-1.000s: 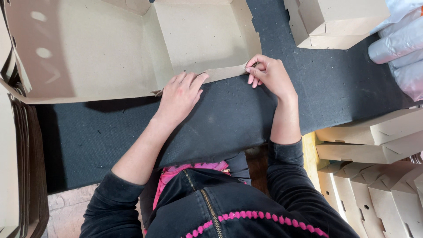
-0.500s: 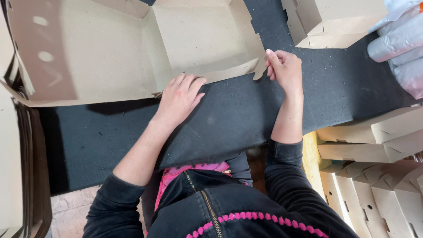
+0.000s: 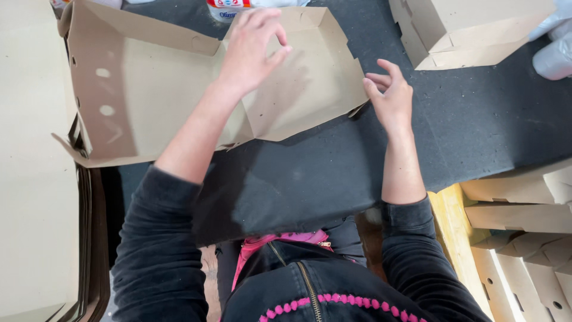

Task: The person assembles cardboard boxes by folding the sides and tucking in the tabs by hand, then stacks the completed boxes on the table.

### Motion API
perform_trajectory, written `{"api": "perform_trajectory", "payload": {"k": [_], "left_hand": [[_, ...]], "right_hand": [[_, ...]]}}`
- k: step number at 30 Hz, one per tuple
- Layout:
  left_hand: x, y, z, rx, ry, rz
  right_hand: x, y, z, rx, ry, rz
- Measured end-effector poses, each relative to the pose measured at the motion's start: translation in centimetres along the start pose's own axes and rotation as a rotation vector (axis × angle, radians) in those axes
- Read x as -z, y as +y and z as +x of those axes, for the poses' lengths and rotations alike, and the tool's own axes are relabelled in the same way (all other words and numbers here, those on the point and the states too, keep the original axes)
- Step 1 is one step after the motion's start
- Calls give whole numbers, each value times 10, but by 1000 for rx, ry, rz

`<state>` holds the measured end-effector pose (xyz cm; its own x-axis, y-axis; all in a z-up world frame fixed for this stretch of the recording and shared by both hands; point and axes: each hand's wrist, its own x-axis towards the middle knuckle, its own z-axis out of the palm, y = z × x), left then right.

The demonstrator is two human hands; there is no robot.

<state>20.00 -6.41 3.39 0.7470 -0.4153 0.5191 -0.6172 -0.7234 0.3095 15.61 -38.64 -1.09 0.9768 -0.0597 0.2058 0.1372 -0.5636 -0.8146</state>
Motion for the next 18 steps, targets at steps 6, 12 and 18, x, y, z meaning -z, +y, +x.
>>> {"api": "perform_trajectory", "payload": {"k": [6, 12, 18], "left_hand": [[-50, -92, 45, 265, -72, 68], [-38, -85, 55, 442, -462, 119], [20, -50, 72, 450, -410, -55]], "right_hand": [[11, -13, -4, 25, 19, 26], [19, -31, -14, 316, 191, 117], [15, -30, -17, 418, 428, 245]]}}
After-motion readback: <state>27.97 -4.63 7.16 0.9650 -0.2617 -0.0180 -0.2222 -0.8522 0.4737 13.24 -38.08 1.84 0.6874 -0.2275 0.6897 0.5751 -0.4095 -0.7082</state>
